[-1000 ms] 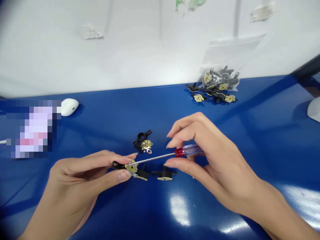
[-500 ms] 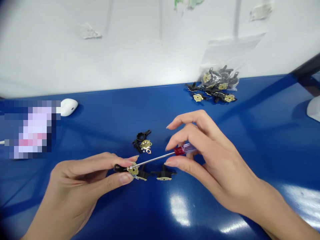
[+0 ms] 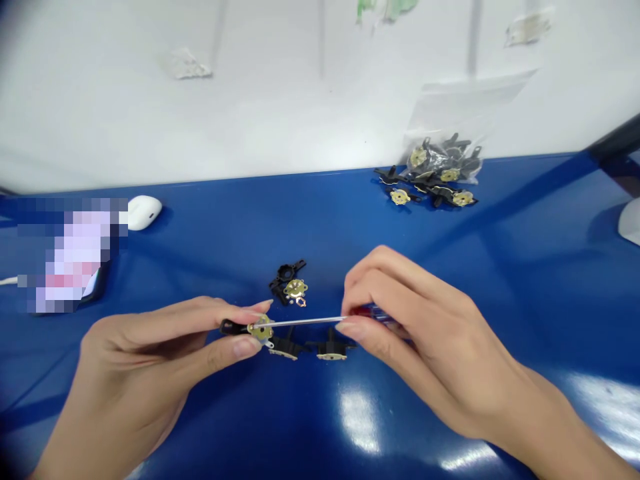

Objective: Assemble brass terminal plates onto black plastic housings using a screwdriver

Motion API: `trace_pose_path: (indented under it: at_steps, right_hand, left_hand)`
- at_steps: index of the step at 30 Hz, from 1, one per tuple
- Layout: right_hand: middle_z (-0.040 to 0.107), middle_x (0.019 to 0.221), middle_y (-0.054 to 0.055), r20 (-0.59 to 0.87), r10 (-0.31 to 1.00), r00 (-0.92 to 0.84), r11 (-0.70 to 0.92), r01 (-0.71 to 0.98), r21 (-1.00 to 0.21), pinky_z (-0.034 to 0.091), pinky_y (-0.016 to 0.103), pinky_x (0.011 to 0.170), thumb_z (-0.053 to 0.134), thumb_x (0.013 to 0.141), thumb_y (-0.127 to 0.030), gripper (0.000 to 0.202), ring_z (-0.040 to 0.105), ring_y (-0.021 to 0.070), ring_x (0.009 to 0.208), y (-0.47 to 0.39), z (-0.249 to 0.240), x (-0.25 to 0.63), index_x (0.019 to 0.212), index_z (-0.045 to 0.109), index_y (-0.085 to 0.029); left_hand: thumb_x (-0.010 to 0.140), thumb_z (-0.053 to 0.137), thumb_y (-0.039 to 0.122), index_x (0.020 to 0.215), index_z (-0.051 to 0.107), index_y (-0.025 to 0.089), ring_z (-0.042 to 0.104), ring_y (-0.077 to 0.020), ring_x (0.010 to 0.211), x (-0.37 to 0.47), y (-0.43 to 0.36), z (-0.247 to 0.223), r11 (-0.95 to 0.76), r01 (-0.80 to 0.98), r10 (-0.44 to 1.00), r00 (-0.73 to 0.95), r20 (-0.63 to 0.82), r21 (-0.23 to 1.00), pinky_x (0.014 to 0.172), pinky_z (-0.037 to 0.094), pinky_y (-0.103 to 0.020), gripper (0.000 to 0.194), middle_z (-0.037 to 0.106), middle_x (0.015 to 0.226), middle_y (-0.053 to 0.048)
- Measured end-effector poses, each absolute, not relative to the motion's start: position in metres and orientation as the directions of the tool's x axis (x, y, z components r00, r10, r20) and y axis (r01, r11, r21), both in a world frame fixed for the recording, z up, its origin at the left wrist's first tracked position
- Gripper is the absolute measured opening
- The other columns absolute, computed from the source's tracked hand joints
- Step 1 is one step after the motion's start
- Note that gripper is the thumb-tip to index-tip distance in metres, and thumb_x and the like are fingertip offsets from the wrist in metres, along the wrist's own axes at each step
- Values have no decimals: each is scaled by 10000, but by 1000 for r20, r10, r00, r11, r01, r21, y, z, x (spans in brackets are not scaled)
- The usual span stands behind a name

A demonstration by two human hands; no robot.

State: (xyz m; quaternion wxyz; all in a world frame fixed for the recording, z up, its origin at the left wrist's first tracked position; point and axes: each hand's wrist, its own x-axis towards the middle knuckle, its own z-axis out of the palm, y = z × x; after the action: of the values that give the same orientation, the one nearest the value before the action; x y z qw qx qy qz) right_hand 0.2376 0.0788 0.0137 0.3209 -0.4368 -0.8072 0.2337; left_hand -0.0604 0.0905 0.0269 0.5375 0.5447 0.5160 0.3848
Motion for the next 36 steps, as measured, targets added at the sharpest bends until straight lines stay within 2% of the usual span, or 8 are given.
trace_pose_path:
  at_steps: [4, 11, 14, 16, 19, 27, 31, 36]
  right_hand:
    - [627, 1214, 63, 353, 863, -362, 505, 609, -612, 597, 326, 726, 747, 1151, -315, 117, 700, 191, 971, 77, 13, 240, 1251, 694, -285]
    - [654, 1197, 71, 542, 775, -325, 587, 688, -427, 573, 368, 697, 699, 1182, -223, 85, 686, 205, 913, 73, 15, 230, 1120, 723, -276]
    - [643, 1211, 71, 500, 808, -312, 555, 689, -467, 594, 366, 741, 622, 1218, -237, 154, 684, 201, 938, 72, 12, 230, 1081, 684, -269]
    - [602, 1265, 82, 436, 843, -315, 521, 680, -515, 630, 348, 766, 635, 1218, -296, 87, 688, 204, 990, 72, 10, 232, 1209, 720, -282]
    - [553, 1333, 91, 373, 871, -321, 489, 652, -580, 658, 288, 732, 695, 1191, -335, 179, 686, 199, 1072, 73, 7, 236, 1366, 701, -299]
    - [677, 1184, 55, 495, 805, -326, 569, 659, -492, 629, 325, 828, 729, 1177, -237, 31, 707, 177, 1004, 74, 14, 230, 1173, 719, -267]
    - [779, 1156, 52, 473, 822, -317, 550, 658, -515, 644, 325, 853, 686, 1205, -241, 97, 789, 185, 977, 73, 14, 227, 1114, 717, -253]
    - [775, 1192, 65, 423, 855, -301, 507, 658, -557, 651, 316, 875, 668, 1218, -273, 128, 785, 186, 995, 75, 11, 229, 1103, 718, -250]
  left_hand:
    - [893, 1040, 155, 961, 1012, 441, 920, -163, 924, -63, 91, 26, 99, 143, 980, 160, -122, 985, 877, 709, -138, 296, 978, 1034, 64]
    - [879, 1042, 166, 939, 1013, 429, 914, -146, 882, -58, 91, 27, 92, 170, 976, 180, -123, 981, 821, 689, -96, 271, 974, 999, 61]
    - [875, 1045, 170, 945, 1015, 426, 909, -139, 866, -57, 89, 26, 89, 192, 974, 188, -126, 977, 799, 674, -79, 268, 972, 976, 56]
    - [895, 1032, 159, 959, 1014, 438, 911, -135, 889, -58, 89, 25, 78, 191, 975, 188, -115, 978, 827, 677, -84, 287, 975, 1003, 64]
    - [908, 1028, 156, 947, 1009, 445, 910, -134, 899, -60, 88, 24, 76, 175, 977, 183, -109, 982, 858, 687, -102, 293, 977, 1032, 71]
    - [886, 1028, 162, 948, 1013, 446, 902, -131, 844, -60, 88, 24, 96, 196, 977, 172, -130, 976, 804, 675, -85, 291, 972, 985, 61]
    - [871, 1036, 191, 954, 1017, 432, 912, -147, 850, -57, 89, 24, 118, 219, 970, 183, -159, 969, 794, 674, -82, 256, 970, 966, 43]
    - [880, 1022, 179, 943, 1012, 452, 922, -150, 858, -53, 92, 24, 88, 241, 974, 182, -134, 967, 811, 685, -86, 281, 976, 993, 55]
